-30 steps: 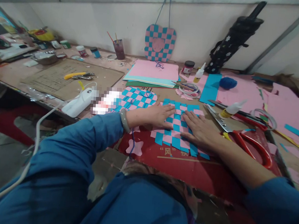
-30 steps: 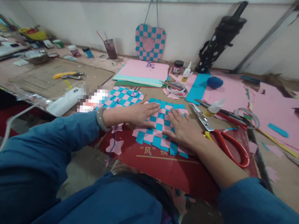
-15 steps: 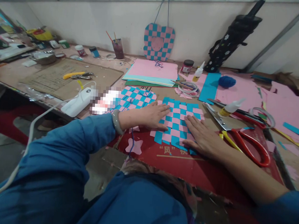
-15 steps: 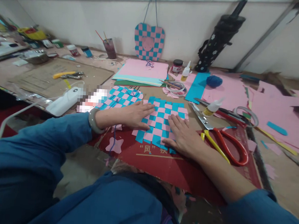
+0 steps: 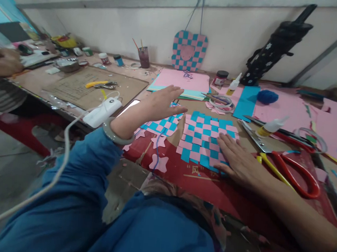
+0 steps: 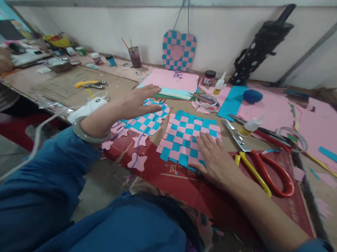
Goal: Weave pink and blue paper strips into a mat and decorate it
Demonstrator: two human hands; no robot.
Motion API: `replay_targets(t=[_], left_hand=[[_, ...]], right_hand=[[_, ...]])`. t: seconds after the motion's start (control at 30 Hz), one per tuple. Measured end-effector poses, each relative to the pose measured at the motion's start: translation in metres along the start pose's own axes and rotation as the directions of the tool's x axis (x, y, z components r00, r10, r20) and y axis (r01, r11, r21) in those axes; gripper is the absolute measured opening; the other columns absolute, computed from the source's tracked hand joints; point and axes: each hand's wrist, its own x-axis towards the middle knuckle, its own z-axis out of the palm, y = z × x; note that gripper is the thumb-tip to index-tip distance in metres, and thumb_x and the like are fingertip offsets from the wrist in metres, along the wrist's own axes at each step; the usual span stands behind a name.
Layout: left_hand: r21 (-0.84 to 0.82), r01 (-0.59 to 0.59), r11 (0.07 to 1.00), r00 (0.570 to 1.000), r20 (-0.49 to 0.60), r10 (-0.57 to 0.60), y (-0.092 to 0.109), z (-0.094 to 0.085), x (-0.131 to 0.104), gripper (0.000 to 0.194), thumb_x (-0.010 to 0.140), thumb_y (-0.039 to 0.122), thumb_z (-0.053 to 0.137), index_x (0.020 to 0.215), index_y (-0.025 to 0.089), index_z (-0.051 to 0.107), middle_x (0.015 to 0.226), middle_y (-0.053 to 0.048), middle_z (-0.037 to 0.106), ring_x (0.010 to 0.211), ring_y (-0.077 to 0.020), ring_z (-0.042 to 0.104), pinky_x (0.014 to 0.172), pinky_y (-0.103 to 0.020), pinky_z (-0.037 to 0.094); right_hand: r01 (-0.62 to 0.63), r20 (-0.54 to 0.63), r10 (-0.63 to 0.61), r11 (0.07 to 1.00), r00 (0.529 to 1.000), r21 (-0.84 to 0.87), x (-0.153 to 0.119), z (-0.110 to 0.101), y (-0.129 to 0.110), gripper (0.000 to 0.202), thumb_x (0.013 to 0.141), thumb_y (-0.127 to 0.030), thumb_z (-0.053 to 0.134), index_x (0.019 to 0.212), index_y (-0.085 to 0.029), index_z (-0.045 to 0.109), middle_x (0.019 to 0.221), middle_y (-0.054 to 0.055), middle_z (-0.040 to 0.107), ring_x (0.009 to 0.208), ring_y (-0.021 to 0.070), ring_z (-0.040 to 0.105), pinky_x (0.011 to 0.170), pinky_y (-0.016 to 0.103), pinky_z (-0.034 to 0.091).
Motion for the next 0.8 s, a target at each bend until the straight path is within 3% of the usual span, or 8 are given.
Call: replay_targets(t=[0.13,0.3,0.43,0.6,0.8], left_hand=[[-0.098,0.022,0.995,0.996,-0.084,-0.03,0.001,0.006,-0.005,0.065,0.089,0.054,0.043,0.142,0.016,0.038,0.149,-0.009,0.039,0.139,-0.0217,0.035,0.114,-0.035,0.028],[-0.111,-0.063,0.992,0.997,-0.057,0.057,0.011,0.009,-0.027,0.057,0.091,0.046,0.046,0.138,0.015,0.043,0.143,-0.01,0.048,0.134,-0.0229,0.042,0.112,-0.038,0.032],[-0.07,-0.145,0.987,0.989,0.007,0.146,0.025,0.014,-0.06,0.053,0.092,0.048,0.044,0.134,0.016,0.047,0.141,-0.011,0.05,0.138,-0.0266,0.036,0.111,-0.044,0.032],[-0.067,-0.269,0.961,0.957,0.093,0.274,0.049,0.037,-0.096,0.053,0.09,0.052,0.046,0.13,0.017,0.049,0.141,-0.013,0.049,0.138,-0.0302,0.034,0.109,-0.053,0.031],[-0.072,-0.313,0.947,0.936,0.144,0.321,0.07,0.064,-0.105,0.055,0.091,0.05,0.045,0.131,0.012,0.048,0.14,-0.014,0.05,0.136,-0.0323,0.038,0.107,-0.056,0.032]], right_hand=[[0.003,-0.09,-0.001,1.0,0.996,0.021,0.001,-0.012,0.007,0.079,0.092,-0.06,0.023,0.152,-0.011,0.013,0.151,0.02,0.028,0.14,0.0333,0.025,0.108,0.056,0.032],[-0.03,-0.111,0.035,0.998,0.993,0.049,-0.016,-0.025,0.016,0.069,0.095,-0.052,0.026,0.153,-0.019,0.009,0.154,0.012,0.024,0.14,0.031,0.026,0.109,0.051,0.035],[-0.011,-0.082,0.01,1.0,0.997,-0.012,-0.027,-0.016,0.006,0.068,0.094,-0.053,0.026,0.15,-0.016,0.024,0.146,0.013,0.039,0.138,0.0329,0.03,0.106,0.054,0.037],[0.037,-0.071,-0.043,0.996,0.997,-0.081,-0.018,-0.011,-0.023,0.07,0.093,-0.059,0.024,0.143,-0.012,0.039,0.145,0.015,0.04,0.136,0.0331,0.033,0.103,0.055,0.039],[0.091,-0.023,-0.093,0.993,0.995,-0.069,0.004,-0.015,-0.038,0.076,0.092,-0.064,0.02,0.136,-0.009,0.048,0.144,0.019,0.04,0.135,0.0341,0.035,0.104,0.056,0.036]])
